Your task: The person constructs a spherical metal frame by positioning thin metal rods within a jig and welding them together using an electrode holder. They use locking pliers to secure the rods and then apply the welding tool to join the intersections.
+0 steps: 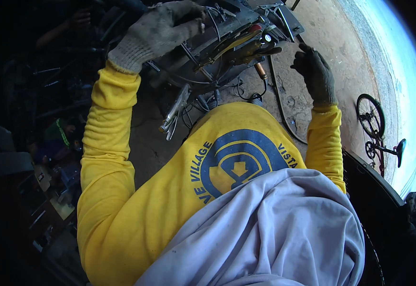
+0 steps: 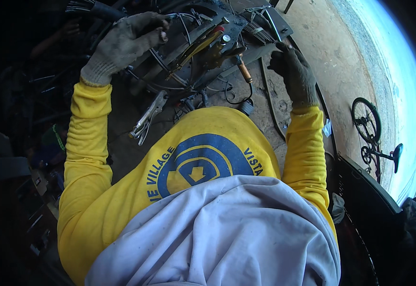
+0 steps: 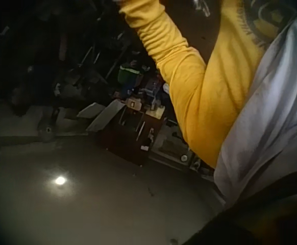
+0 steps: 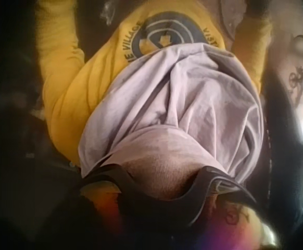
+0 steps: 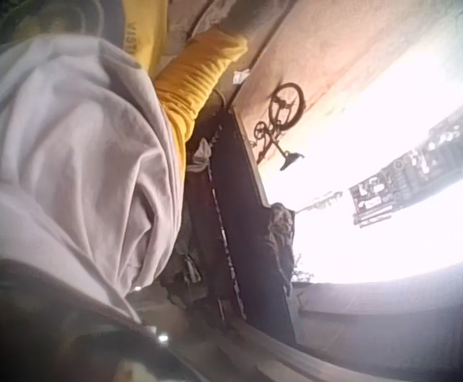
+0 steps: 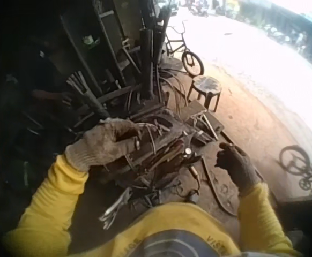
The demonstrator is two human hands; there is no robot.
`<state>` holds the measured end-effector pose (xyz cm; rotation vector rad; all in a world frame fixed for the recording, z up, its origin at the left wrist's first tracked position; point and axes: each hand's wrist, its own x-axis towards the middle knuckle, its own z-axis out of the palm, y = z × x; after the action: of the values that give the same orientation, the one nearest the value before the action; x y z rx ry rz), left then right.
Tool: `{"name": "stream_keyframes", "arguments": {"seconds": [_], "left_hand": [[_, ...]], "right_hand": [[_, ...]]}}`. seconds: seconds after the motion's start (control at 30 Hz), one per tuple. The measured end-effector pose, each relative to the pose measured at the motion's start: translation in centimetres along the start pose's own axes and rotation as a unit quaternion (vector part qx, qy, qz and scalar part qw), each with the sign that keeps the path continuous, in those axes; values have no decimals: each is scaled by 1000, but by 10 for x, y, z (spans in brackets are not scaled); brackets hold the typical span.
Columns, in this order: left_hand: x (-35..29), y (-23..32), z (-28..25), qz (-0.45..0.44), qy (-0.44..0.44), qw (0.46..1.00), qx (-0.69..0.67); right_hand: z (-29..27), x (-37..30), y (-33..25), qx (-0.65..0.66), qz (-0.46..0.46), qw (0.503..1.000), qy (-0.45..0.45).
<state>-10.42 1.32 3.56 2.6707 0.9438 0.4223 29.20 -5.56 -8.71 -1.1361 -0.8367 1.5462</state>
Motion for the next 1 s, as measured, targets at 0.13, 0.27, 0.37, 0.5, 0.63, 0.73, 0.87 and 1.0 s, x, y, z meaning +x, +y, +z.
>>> {"name": "stream_keyframes", "arguments": {"seconds": [0.13,0.27,0.37,0.5,0.63,0.73,0.87,1.0], "left_hand": [[-31,7,2,-128,-39,985,-105],[-45,22,25,-63,-10,997,45],[-51,13,38,-111,-5,994,8],[-48,19,36,-136,-15,990,-27],[-46,25,36,-187,-23,982,-33],[-46,25,36,-195,-45,980,-4],[-44,29,37,-195,-46,980,14],[-51,30,38,-199,-23,980,-12]], "right_hand": [[-23,-35,67,87,89,985,117],[-20,-57,105,44,206,968,139],[-17,-56,119,-27,232,969,81],[-11,-48,116,-70,231,970,32],[-19,-36,116,-113,240,964,11],[-28,-36,125,-127,246,961,-15],[-37,-44,141,-174,237,956,-22],[-38,-60,153,-206,231,951,-13]]}}
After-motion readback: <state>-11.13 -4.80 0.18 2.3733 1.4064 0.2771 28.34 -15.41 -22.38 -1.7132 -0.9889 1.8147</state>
